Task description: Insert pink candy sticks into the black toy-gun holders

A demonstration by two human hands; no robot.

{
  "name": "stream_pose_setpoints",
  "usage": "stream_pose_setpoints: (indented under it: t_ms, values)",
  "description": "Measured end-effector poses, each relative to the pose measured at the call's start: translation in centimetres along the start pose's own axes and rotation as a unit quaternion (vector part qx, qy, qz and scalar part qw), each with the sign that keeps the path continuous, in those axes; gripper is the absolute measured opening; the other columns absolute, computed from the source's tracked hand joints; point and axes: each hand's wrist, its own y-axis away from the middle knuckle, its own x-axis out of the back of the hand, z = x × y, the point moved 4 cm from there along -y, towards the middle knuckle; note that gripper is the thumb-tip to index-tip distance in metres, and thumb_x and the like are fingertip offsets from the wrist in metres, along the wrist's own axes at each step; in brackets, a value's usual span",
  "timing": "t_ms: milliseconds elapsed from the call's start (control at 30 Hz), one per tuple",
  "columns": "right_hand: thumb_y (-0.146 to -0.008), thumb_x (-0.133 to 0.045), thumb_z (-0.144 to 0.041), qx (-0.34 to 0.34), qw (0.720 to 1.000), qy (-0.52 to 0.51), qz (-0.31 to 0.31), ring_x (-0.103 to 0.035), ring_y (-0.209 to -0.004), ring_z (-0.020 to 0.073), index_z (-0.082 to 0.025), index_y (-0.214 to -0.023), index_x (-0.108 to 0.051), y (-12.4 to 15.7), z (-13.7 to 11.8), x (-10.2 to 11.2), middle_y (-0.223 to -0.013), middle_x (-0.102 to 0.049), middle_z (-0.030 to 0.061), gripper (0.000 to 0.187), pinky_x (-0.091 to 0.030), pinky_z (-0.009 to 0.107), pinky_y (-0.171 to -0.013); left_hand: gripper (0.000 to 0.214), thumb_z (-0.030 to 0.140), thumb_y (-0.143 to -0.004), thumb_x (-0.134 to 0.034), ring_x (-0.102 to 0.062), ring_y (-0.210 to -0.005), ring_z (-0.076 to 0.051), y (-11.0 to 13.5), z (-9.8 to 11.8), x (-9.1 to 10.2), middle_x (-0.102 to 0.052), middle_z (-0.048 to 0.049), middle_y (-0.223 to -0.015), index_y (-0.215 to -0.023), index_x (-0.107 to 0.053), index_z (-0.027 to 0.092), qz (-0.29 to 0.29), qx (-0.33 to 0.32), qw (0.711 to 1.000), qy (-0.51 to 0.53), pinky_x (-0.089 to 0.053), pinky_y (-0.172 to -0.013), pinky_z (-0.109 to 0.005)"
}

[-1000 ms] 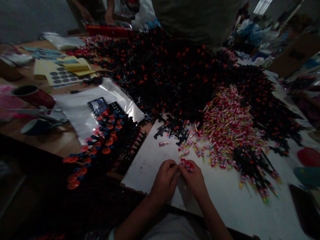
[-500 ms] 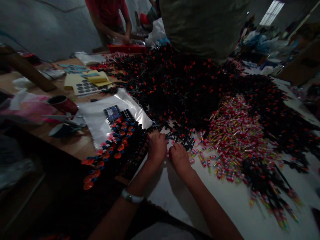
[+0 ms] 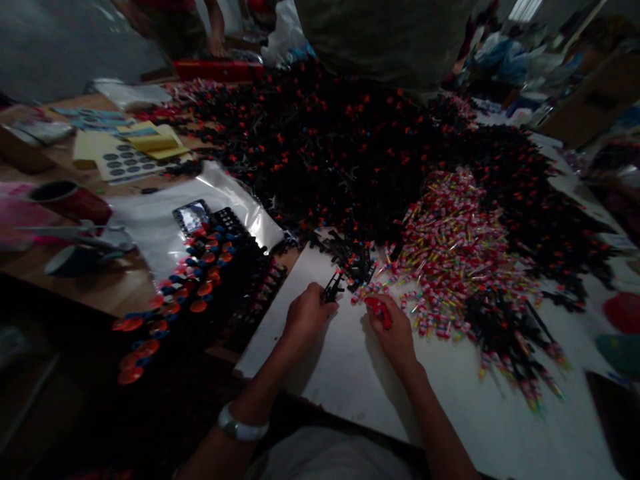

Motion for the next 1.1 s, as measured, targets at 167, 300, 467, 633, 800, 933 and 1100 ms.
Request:
stream_pose_setpoints:
  t_ms: [167,300,467,633,800,933,1100]
  values:
    - [-0.085,-0.056,-0.035,-0.039,0.995,-0.082,-0.040,-0.062,-0.074,0.0144,-0.020,-0.103,-0.059,2.3,-1.5,-0.4,-0.088,-0.066,0.0020,0.023,-0.050,0.025,-0.070,0.031,0.035,-0.065,-0.070,-0.058,-0.063,-0.015,2.4,0.1,-2.1,-0.065,-0.0029,-0.073,-0.086,-0.063,0.014,-0.107,0.011,0.934,0.340,-0.044,-0.057,-0.025]
    - [-0.082,-0.060,-0.036,-0.079,0.991,-0.090,-0.053,-0.059,-0.064,0.0129,-0.019,-0.095,-0.059,4.0,-1.7,0.0,-0.076,-0.064,-0.0005,0.021,-0.048,0.021,-0.060,0.034,0.037,-0.062,-0.074,-0.055,-0.058,-0.011,4.1,0.3,-3.0,-0.066,-0.0024,-0.069,-0.084,-0.067,0.012,-0.124,0.049,0.890,0.435,-0.045,-0.056,-0.023]
    - [-0.081,-0.060,-0.037,-0.120,0.987,-0.101,-0.040,-0.059,-0.064,0.0135,-0.018,-0.091,-0.059,4.6,-1.0,0.7,-0.075,-0.065,0.0006,0.022,-0.048,0.022,-0.060,0.029,0.033,-0.064,-0.074,-0.062,-0.064,-0.014,5.2,0.9,-3.4,-0.069,-0.0035,-0.072,-0.085,-0.067,0.014,-0.128,0.046,0.888,0.439,-0.047,-0.054,-0.023]
    - [-0.081,-0.061,-0.037,-0.123,0.988,-0.090,-0.022,-0.057,-0.065,0.0132,-0.018,-0.090,-0.059,4.4,-0.6,1.2,-0.076,-0.063,0.0004,0.021,-0.047,0.022,-0.062,0.026,0.032,-0.069,-0.071,-0.063,-0.061,-0.013,5.7,1.0,-3.8,-0.070,-0.0027,-0.071,-0.086,-0.064,0.014,-0.121,0.032,0.896,0.426,-0.049,-0.055,-0.023]
    - [-0.081,-0.062,-0.035,-0.120,0.988,-0.097,-0.030,-0.057,-0.066,0.0122,-0.019,-0.090,-0.058,4.4,-0.6,1.3,-0.076,-0.062,-0.0008,0.019,-0.046,0.021,-0.063,0.025,0.032,-0.069,-0.072,-0.061,-0.056,-0.011,6.1,1.1,-4.1,-0.069,-0.0013,-0.068,-0.084,-0.062,0.014,-0.101,0.028,0.899,0.424,-0.048,-0.055,-0.022]
    - [-0.080,-0.062,-0.036,-0.145,0.982,-0.120,-0.028,-0.056,-0.063,0.0121,-0.019,-0.088,-0.059,4.5,-0.7,1.4,-0.072,-0.062,-0.0012,0.020,-0.046,0.021,-0.060,0.026,0.032,-0.067,-0.073,-0.060,-0.057,-0.011,6.2,1.4,-3.9,-0.070,-0.0018,-0.070,-0.083,-0.063,0.014,-0.089,0.029,0.902,0.422,-0.048,-0.057,-0.023]
    - [-0.079,-0.062,-0.040,-0.160,0.977,-0.134,-0.037,-0.055,-0.061,0.0122,-0.018,-0.087,-0.059,4.5,-0.8,1.3,-0.070,-0.061,-0.0010,0.023,-0.045,0.021,-0.057,0.025,0.031,-0.067,-0.072,-0.061,-0.058,-0.012,6.3,1.4,-3.7,-0.070,-0.0015,-0.071,-0.083,-0.064,0.014,-0.073,0.034,0.908,0.411,-0.048,-0.059,-0.024]
